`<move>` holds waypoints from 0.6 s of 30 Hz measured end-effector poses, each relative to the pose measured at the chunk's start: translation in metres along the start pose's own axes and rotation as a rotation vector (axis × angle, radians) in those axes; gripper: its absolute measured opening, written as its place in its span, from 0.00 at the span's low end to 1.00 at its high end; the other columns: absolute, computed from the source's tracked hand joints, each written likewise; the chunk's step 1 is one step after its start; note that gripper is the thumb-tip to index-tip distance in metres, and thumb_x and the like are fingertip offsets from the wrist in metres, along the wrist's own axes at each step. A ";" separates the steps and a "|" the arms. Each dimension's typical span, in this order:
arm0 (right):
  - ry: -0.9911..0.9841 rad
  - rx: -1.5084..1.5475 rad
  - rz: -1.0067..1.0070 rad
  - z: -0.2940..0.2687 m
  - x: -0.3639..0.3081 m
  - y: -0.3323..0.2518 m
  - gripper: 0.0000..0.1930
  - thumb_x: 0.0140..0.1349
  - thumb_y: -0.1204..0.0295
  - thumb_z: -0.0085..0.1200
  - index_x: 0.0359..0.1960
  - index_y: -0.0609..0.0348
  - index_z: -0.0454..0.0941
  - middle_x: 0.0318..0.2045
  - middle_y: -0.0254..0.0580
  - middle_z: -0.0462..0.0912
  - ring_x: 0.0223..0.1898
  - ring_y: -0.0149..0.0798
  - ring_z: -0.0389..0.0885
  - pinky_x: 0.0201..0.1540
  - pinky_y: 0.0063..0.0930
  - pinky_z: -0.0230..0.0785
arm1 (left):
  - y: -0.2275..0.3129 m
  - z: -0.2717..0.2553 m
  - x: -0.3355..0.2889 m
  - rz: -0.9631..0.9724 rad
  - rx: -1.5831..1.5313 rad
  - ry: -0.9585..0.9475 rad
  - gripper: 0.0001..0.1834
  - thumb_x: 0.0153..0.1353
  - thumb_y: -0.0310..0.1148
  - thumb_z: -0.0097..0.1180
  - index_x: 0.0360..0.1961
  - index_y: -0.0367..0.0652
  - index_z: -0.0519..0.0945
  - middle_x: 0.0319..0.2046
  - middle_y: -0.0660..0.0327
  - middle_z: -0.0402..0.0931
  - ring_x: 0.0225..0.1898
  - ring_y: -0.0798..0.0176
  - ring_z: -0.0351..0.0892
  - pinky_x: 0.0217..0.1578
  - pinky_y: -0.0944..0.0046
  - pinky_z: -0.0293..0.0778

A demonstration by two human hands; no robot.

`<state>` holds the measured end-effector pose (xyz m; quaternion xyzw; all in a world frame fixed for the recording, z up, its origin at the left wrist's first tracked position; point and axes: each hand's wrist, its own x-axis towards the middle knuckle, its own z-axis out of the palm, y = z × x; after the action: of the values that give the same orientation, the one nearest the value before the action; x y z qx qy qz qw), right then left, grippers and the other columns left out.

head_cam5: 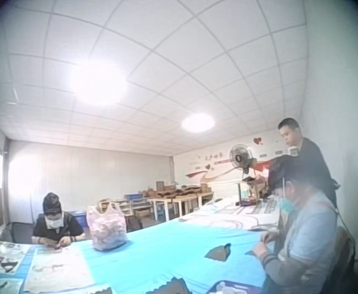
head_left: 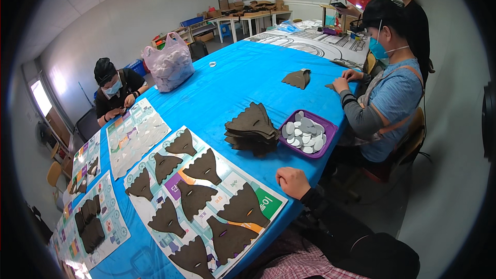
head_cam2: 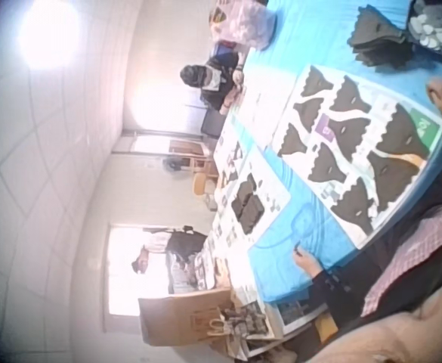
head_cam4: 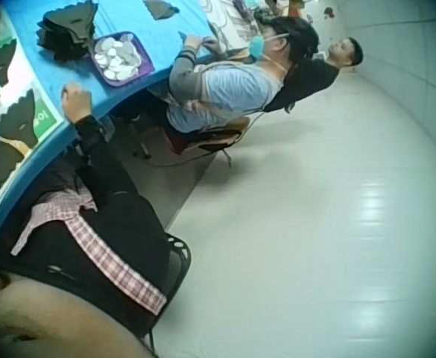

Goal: Sorting and placing pre-cut shoe upper components onto labeled sheets.

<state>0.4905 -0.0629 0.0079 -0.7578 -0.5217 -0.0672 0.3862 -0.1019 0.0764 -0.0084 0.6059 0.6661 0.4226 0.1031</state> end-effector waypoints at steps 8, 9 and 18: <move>0.042 0.020 -0.034 -0.003 -0.003 0.000 0.04 0.52 0.78 0.46 0.23 0.56 0.71 0.21 0.41 0.75 0.27 0.47 0.77 0.30 0.41 0.69 | -0.016 0.010 0.005 -0.121 -0.215 0.056 0.15 0.66 0.35 0.48 0.45 0.34 0.79 0.32 0.51 0.78 0.31 0.56 0.76 0.34 0.60 0.74; 0.066 0.037 -0.052 -0.005 -0.003 0.002 0.04 0.52 0.79 0.46 0.22 0.56 0.71 0.21 0.41 0.75 0.27 0.47 0.77 0.29 0.41 0.68 | -0.029 0.015 0.007 -0.119 -0.217 0.052 0.15 0.66 0.35 0.48 0.45 0.34 0.79 0.32 0.51 0.78 0.31 0.56 0.76 0.34 0.60 0.74; 0.051 0.043 -0.053 0.006 0.004 0.008 0.04 0.50 0.78 0.47 0.21 0.58 0.72 0.21 0.45 0.76 0.26 0.51 0.77 0.29 0.42 0.68 | -0.049 0.009 -0.003 -0.129 -0.046 -0.062 0.15 0.61 0.35 0.47 0.41 0.36 0.78 0.31 0.48 0.77 0.32 0.48 0.74 0.37 0.51 0.72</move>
<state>0.4971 -0.0573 0.0020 -0.7331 -0.5330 -0.0856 0.4136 -0.1305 0.0825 -0.0490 0.5718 0.6905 0.4113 0.1645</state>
